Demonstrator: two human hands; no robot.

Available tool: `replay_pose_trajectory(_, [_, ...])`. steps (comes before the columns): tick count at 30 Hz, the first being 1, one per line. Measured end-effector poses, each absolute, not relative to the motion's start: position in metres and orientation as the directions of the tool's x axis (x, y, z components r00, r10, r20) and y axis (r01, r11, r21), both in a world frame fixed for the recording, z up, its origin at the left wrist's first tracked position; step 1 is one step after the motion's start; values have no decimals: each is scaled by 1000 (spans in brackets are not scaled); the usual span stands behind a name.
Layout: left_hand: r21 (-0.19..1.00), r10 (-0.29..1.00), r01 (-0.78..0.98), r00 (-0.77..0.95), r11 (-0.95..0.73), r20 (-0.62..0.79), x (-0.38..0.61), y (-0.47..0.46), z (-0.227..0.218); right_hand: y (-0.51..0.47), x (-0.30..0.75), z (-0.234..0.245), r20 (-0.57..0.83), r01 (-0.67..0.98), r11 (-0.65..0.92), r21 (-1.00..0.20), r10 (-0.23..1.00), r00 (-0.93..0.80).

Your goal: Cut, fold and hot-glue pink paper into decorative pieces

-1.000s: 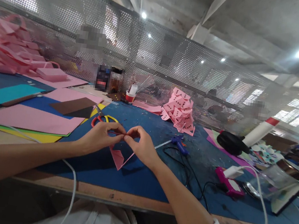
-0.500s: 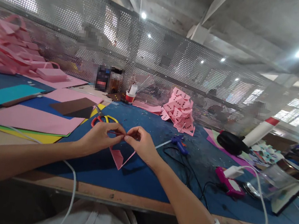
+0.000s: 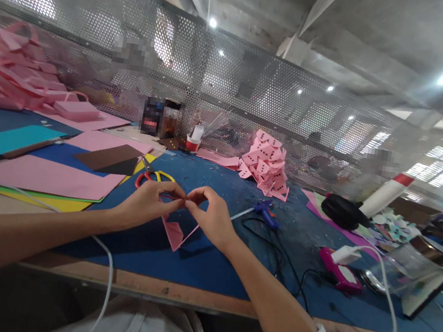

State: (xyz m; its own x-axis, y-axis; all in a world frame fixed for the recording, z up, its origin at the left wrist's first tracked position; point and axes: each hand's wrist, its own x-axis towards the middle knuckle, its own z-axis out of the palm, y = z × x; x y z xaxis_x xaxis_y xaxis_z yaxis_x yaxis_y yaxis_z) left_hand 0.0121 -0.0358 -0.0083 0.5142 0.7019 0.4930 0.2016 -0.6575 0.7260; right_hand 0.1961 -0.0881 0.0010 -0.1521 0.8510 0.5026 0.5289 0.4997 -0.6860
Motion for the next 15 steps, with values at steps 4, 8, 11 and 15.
replay_pose_trajectory(4, [724,698,198,518,-661,495,12,-35,-8,-89,196,1,527,549,519,-655,835,-160])
replay_pose_trajectory(8, [730,698,191,520,-656,492,12,-36,-9,-88,196,2,549,577,540,-612,816,-181])
replay_pose_trajectory(11, [728,696,193,525,-658,490,11,-36,-10,-88,197,3,558,601,547,-583,807,-193])
replay_pose_trajectory(15, [675,664,218,536,-705,521,11,-34,-11,-87,198,3,563,629,553,-547,799,-212])
